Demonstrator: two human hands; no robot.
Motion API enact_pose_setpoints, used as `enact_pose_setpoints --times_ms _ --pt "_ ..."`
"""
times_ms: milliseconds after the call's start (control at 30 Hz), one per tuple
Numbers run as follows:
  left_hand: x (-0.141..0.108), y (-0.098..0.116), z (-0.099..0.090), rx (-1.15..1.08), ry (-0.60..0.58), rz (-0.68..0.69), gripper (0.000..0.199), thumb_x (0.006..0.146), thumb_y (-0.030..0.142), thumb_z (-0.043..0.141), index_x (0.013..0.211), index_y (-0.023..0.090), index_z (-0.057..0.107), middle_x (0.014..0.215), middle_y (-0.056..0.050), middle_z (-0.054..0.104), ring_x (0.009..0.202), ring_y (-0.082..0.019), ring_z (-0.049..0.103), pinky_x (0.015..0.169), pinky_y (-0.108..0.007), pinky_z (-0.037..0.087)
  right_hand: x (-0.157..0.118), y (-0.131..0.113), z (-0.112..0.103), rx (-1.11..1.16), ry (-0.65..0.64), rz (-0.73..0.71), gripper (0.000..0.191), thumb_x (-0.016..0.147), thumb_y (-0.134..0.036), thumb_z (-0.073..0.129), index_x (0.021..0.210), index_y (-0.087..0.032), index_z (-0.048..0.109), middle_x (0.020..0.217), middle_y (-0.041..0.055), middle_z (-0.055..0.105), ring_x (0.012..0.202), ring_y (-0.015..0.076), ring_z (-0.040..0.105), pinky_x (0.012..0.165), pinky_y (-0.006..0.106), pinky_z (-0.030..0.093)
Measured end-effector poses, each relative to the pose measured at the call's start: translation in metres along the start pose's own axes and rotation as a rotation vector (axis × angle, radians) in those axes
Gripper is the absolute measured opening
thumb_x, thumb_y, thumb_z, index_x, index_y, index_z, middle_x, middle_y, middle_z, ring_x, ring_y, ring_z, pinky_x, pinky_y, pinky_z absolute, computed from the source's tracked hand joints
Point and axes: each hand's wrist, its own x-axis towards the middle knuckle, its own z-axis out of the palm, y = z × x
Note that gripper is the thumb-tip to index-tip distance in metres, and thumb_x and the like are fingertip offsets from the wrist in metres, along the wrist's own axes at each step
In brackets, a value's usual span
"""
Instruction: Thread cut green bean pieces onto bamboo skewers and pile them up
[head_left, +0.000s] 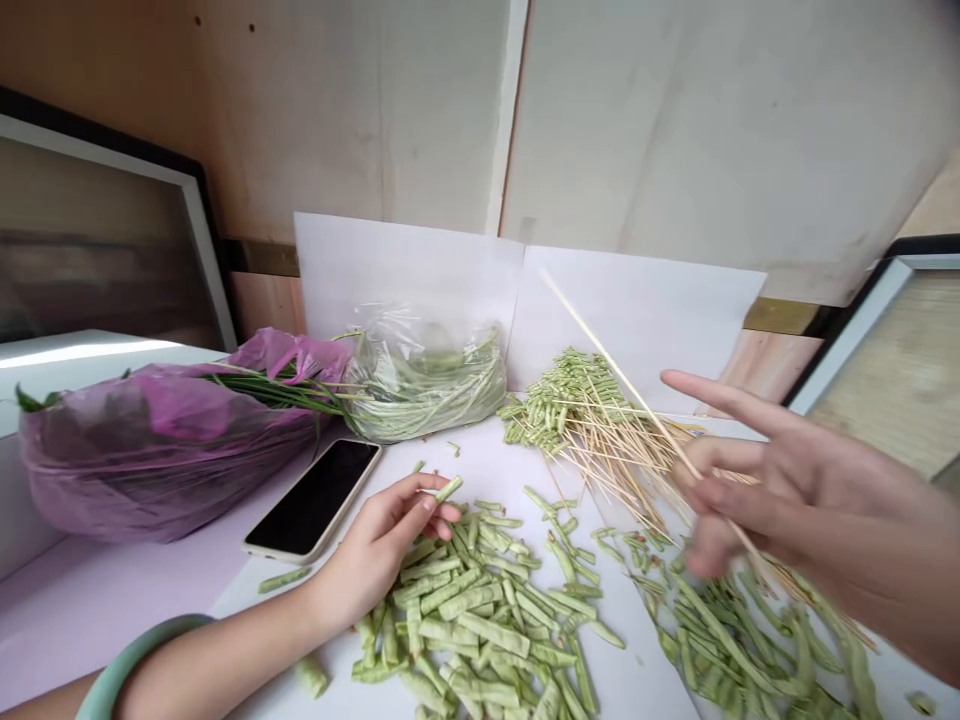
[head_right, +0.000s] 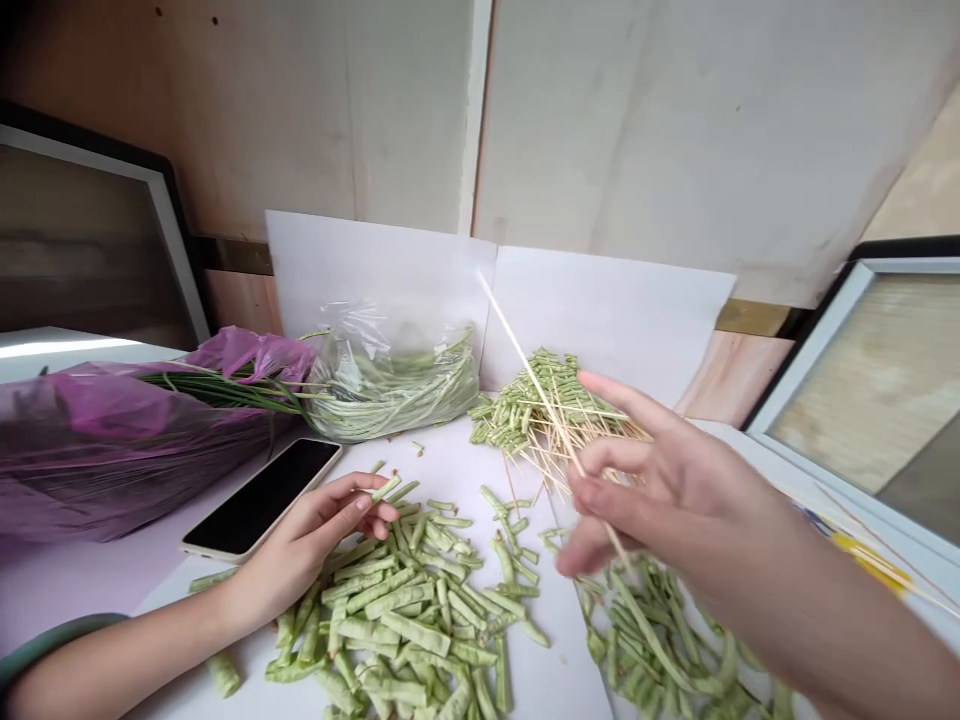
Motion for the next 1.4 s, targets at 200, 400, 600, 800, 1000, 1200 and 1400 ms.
enact_pose_setpoints --times_ms 200,400,600,800,1000,1200,1400 --pt "-0.002 -0.007 -0.002 -0.091 -0.086 -0.007 0.03 0.081 0.045 0.063 0.089 0.018 0.054 0.082 -0.005 0.071 0.073 -0.015 0.062 0.074 -0.028 0.048 0.01 0.043 0.093 0.448 -0.046 0.163 0.029 0.069 -0.038 0.084 0.087 -0.022 0.068 0.079 0.0026 0.065 0.079 0.0194 0.065 0.073 0.029 0.056" --pt "-0.006 -0.01 -0.001 -0.175 -0.182 -0.05 0.027 0.085 0.039 0.062 0.095 0.023 0.044 0.089 -0.005 0.073 0.075 -0.015 0.065 0.075 -0.028 0.048 -0.005 0.077 0.114 0.48 -0.049 0.174 0.03 0.072 -0.041 0.081 0.07 -0.021 0.058 0.073 0.0019 0.066 0.076 0.019 0.065 0.075 0.033 0.054" --pt "-0.008 -0.01 0.001 -0.273 -0.265 -0.058 0.022 0.083 0.032 0.066 0.087 0.02 0.048 0.091 -0.005 0.07 0.085 -0.015 0.064 0.084 -0.03 0.046 -0.019 0.087 0.124 0.458 -0.104 -0.004 0.034 0.085 -0.041 0.071 0.068 -0.022 0.048 0.07 -0.0018 0.062 0.066 0.0169 0.064 0.067 0.03 0.052" --pt "-0.008 -0.012 -0.001 -0.23 -0.222 -0.001 0.02 0.077 0.023 0.073 0.079 0.016 0.054 0.078 -0.001 0.063 0.075 -0.01 0.057 0.071 -0.021 0.044 -0.04 0.094 0.125 0.154 -0.236 -0.389 0.015 0.104 -0.028 0.034 0.099 -0.026 0.048 0.09 0.0024 0.064 0.086 0.0168 0.062 0.076 0.03 0.052" --pt "-0.006 -0.014 -0.002 -0.252 -0.251 -0.011 0.02 0.075 0.019 0.074 0.079 0.015 0.055 0.071 0.001 0.062 0.07 -0.01 0.06 0.068 -0.021 0.044 -0.044 0.098 0.125 0.074 -0.321 -0.369 0.01 0.1 -0.021 0.041 0.105 -0.026 0.047 0.109 0.0051 0.061 0.097 0.0179 0.061 0.086 0.032 0.05" --pt "-0.006 -0.014 -0.001 -0.253 -0.246 -0.011 0.016 0.075 0.015 0.073 0.078 0.014 0.057 0.072 0.0 0.064 0.072 -0.011 0.063 0.069 -0.021 0.047 -0.044 0.098 0.126 0.138 -0.331 -0.338 0.008 0.099 -0.019 0.042 0.096 -0.026 0.044 0.113 0.0054 0.06 0.093 0.0165 0.062 0.085 0.03 0.049" --pt "-0.01 -0.014 -0.001 -0.154 -0.2 0.048 0.016 0.075 0.016 0.072 0.076 0.015 0.057 0.072 0.001 0.062 0.072 -0.013 0.064 0.07 -0.024 0.049 -0.044 0.102 0.127 0.098 -0.333 -0.356 0.008 0.1 -0.02 0.04 0.096 -0.026 0.043 0.11 0.0055 0.06 0.092 0.0181 0.061 0.079 0.031 0.05"
